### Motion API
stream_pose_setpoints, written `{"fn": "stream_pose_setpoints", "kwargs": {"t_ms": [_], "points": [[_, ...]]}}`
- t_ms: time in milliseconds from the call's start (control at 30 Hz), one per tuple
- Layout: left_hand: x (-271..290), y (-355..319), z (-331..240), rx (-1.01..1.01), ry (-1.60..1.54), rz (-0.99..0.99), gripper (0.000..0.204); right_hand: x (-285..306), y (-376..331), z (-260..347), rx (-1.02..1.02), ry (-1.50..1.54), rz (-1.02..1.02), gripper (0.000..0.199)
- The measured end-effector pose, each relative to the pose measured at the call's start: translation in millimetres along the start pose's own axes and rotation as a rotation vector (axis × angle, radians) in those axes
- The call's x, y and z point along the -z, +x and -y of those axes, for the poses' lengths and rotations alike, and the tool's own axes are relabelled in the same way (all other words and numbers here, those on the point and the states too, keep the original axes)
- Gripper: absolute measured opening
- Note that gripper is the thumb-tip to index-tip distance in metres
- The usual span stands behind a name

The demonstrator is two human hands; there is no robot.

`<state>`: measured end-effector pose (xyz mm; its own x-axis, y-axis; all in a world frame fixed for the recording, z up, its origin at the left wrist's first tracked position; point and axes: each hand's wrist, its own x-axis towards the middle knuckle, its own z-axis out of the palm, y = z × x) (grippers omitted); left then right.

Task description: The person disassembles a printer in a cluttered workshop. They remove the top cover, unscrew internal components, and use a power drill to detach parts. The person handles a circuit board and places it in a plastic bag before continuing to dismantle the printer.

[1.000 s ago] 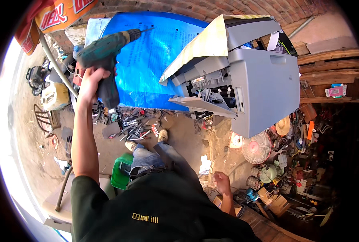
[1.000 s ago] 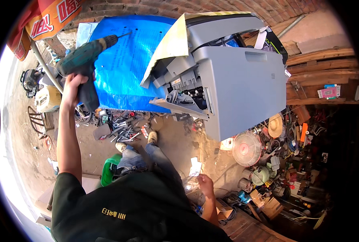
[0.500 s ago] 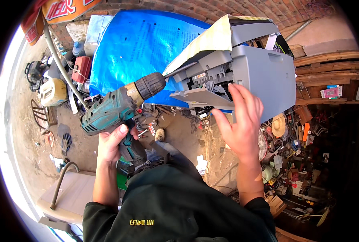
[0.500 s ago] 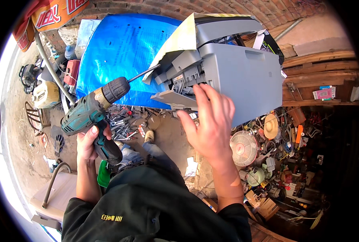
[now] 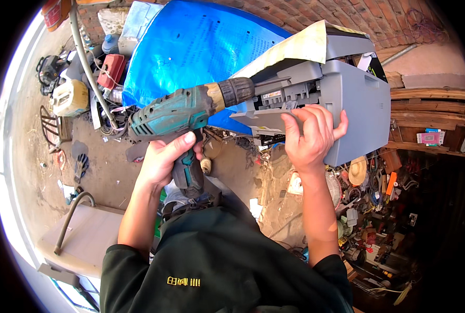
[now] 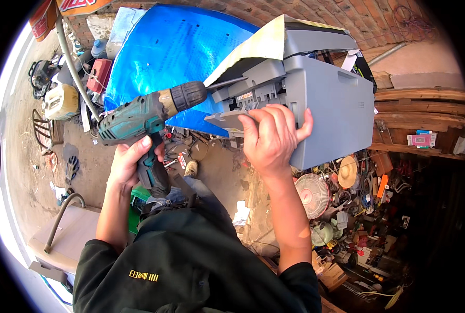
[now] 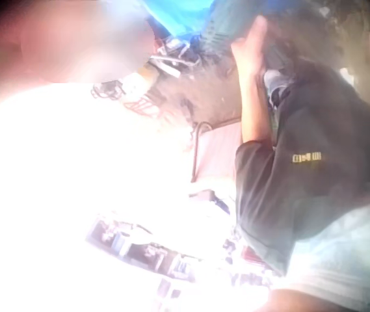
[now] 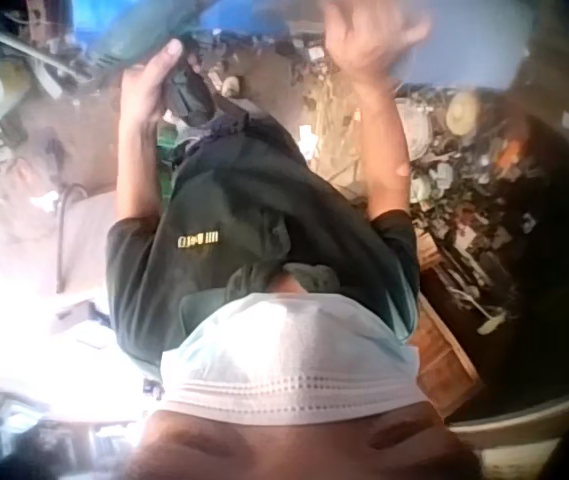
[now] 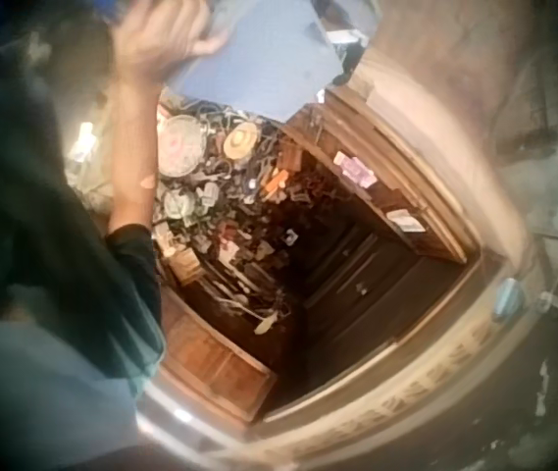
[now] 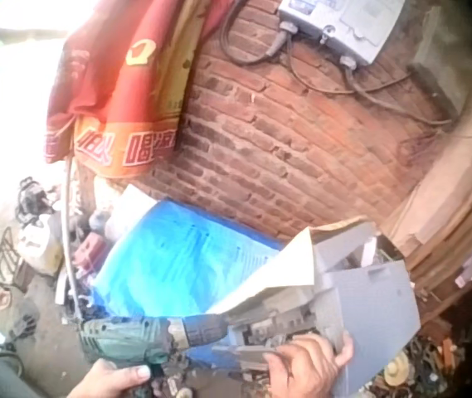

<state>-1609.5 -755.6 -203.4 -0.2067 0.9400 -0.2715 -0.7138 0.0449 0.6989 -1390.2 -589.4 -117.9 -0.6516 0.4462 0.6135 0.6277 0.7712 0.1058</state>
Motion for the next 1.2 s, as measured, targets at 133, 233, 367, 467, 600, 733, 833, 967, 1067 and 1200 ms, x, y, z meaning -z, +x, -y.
{"fn": "stream_pose_setpoints", "kwargs": {"t_ms": [133, 233, 367, 467, 600, 733, 833, 967, 1067, 1200], "points": [[-2.3, 6.8, 3.3, -0.015, 0.012, 0.004, 0.034, -2.9, 6.1, -2.1, 0.028, 0.01, -0.024, 0.014], [2.4, 5.4, 9.8, -0.002, -0.01, -0.006, 0.032, -0.5, 6.2, -2.6, 0.045, 0.018, -0.005, 0.012], [0.7, 1.1, 9.9, 0.052, -0.038, -0.026, 0.026, 5.9, -1.5, 1.1, 0.008, 0.0, 0.057, 0.011], [-2.6, -1.7, 10.3, 0.097, -0.069, -0.033, 0.026, 15.9, -5.7, 6.4, -0.01, 0.013, 0.136, 0.016], [-17.7, -4.1, 1.8, 0.137, -0.077, 0.007, 0.03, 26.8, -6.0, 2.8, 0.006, 0.106, 0.167, 0.024], [-32.2, -8.2, -2.4, 0.182, -0.095, 0.008, 0.034, 46.5, -1.5, -3.2, -0.007, 0.204, 0.094, 0.03], [-45.8, -6.4, -8.8, 0.166, -0.09, 0.039, 0.039, 63.2, 2.2, -11.6, -0.071, 0.146, 0.064, 0.033], [-64.9, -4.5, -17.5, 0.177, -0.09, 0.044, 0.04, 65.6, 3.9, -31.9, -0.163, 0.072, 0.089, 0.036], [-73.3, -3.2, -20.1, 0.218, -0.113, 0.029, 0.038, 60.3, -0.5, -35.0, -0.188, 0.1, 0.085, 0.037], [-81.1, 1.1, -17.4, 0.208, -0.157, 0.019, 0.037, 57.9, -2.3, -36.3, -0.191, 0.112, 0.074, 0.038]]}}
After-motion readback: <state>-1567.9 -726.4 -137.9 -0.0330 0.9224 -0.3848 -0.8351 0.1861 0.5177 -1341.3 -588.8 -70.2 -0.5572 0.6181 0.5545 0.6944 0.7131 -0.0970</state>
